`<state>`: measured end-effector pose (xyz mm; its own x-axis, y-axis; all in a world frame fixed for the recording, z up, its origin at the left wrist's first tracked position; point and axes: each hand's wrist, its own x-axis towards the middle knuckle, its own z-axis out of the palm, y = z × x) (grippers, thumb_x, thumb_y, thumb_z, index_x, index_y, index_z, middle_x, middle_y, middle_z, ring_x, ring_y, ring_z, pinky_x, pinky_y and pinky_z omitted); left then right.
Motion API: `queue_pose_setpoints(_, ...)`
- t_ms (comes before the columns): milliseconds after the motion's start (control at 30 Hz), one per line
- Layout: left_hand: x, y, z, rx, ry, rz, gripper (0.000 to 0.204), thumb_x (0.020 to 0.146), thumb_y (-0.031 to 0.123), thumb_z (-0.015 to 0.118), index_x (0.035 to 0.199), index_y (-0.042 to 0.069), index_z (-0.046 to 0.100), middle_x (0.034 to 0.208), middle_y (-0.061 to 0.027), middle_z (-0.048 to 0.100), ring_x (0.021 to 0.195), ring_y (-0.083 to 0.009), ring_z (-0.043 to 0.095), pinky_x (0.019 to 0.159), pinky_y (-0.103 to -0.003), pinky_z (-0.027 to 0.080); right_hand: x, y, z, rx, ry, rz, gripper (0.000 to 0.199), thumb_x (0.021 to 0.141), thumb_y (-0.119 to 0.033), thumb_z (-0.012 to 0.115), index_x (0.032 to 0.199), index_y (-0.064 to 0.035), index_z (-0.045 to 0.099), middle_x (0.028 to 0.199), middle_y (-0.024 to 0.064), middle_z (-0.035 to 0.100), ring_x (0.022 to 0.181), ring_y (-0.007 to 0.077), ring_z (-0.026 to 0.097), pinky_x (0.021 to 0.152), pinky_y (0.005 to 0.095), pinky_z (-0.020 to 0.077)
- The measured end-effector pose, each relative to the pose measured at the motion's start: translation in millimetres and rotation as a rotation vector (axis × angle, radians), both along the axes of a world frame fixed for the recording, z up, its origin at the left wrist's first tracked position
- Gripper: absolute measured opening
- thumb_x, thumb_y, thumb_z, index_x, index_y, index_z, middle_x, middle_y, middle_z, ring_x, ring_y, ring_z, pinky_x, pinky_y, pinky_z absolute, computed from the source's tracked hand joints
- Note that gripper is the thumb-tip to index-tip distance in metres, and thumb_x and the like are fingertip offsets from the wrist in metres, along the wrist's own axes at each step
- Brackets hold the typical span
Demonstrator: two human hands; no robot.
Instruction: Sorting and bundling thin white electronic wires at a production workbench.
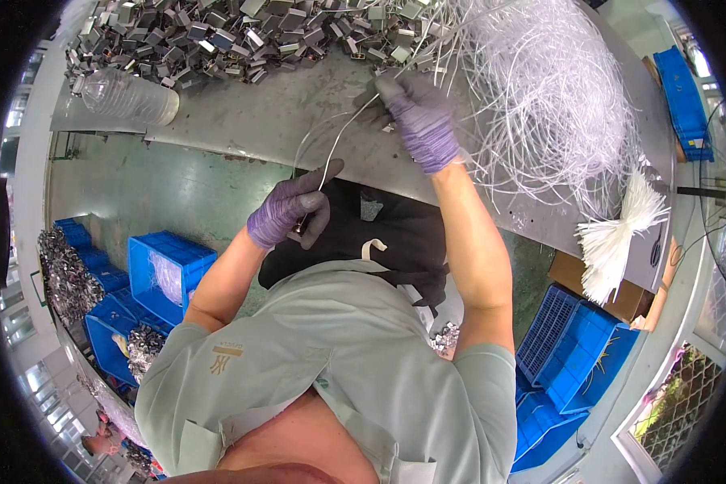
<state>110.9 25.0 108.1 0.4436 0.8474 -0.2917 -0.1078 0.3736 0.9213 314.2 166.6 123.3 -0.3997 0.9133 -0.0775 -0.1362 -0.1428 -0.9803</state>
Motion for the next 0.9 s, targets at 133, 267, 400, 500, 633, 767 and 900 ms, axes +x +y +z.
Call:
queue_pose_setpoints(133, -4.0, 5.4, 1.9, 0.024, 0.069, -0.005, 0.062, 0.091, 0.039, 0.051, 0.142, 0.009, 0.034, 0.051, -0.0017, 0.050, 0.040, -0.0076, 0.045, 0.039, -0.022, 0.030, -10.4, -10.6, -13.8, -0.040, 0.086, 0.103, 0.037, 0.095, -0.032, 0.052, 0.101, 0.0048, 0.054, 0.086, 0.0190, 0.067, 0.073, 0.0238, 0.068, 0.061, 0.0288, 0.0545)
queue_pose_setpoints(267, -12.4, 6.9, -5.1, 0.021, 0.126, -0.002, 0.052, 0.091, 0.032, 0.052, 0.135, 0.006, 0.045, 0.049, -0.0020, 0.050, 0.040, -0.0079, 0.045, 0.040, -0.022, 0.031, -3.9, -6.6, -13.1, -0.105, 0.088, 0.126, 0.036, 0.095, -0.032, 0.051, 0.100, 0.0039, 0.053, 0.088, 0.0207, 0.066, 0.075, 0.0268, 0.068, 0.062, 0.0293, 0.0549)
queue_pose_setpoints(400, -17.0, 9.0, -7.3, -0.018, 0.162, 0.058, 0.042, 0.089, 0.025, 0.055, 0.123, 0.001, 0.056, 0.047, -0.0029, 0.049, 0.039, -0.0084, 0.045, 0.041, -0.023, 0.031, 1.1, 1.8, -18.1, -0.098, 0.046, 0.098, 0.036, 0.094, -0.032, 0.052, 0.100, 0.0035, 0.054, 0.089, 0.0214, 0.066, 0.082, 0.0303, 0.068, 0.065, 0.0346, 0.0555)
queue_pose_setpoints(500, -17.6, 8.0, -10.4, -0.027, 0.139, 0.076, 0.041, 0.088, 0.024, 0.055, 0.121, 0.000, 0.057, 0.046, -0.0031, 0.049, 0.039, -0.0087, 0.045, 0.041, -0.023, 0.031, 11.7, 12.8, -1.6, -0.053, 0.367, -0.104, 0.036, 0.093, -0.033, 0.053, 0.099, 0.0029, 0.056, 0.092, 0.0220, 0.066, 0.085, 0.0338, 0.067, 0.069, 0.0398, 0.0553)
queue_pose_setpoints(633, -13.4, 11.6, -8.9, 0.011, 0.113, 0.061, 0.041, 0.088, 0.024, 0.055, 0.121, 0.000, 0.057, 0.046, -0.0035, 0.050, 0.038, -0.0097, 0.047, 0.040, -0.022, 0.031, 12.0, 16.9, -6.8, -0.116, 0.261, -0.082, 0.034, 0.092, -0.034, 0.055, 0.093, -0.0003, 0.056, 0.094, 0.0219, 0.066, 0.086, 0.0361, 0.066, 0.072, 0.0445, 0.0552)
queue_pose_setpoints(767, -8.9, 14.0, -13.2, 0.012, 0.123, 0.087, 0.041, 0.088, 0.024, 0.055, 0.121, 0.000, 0.057, 0.047, -0.0035, 0.050, 0.038, -0.0106, 0.047, 0.040, -0.023, 0.032, -2.3, 2.6, -18.9, -0.186, 0.372, 0.026, 0.033, 0.093, -0.033, 0.054, 0.091, -0.0002, 0.054, 0.092, 0.0225, 0.066, 0.082, 0.0340, 0.067, 0.069, 0.0398, 0.0565)
queue_pose_setpoints(900, -9.6, 17.3, -14.3, 0.054, 0.101, 0.128, 0.039, 0.089, 0.022, 0.055, 0.121, 0.000, 0.058, 0.047, -0.0031, 0.049, 0.038, -0.0111, 0.048, 0.040, -0.023, 0.033, -15.0, -12.0, -14.7, -0.148, 0.322, 0.049, 0.033, 0.094, -0.032, 0.052, 0.092, 0.0002, 0.054, 0.091, 0.0222, 0.066, 0.079, 0.0332, 0.068, 0.066, 0.0373, 0.0568)
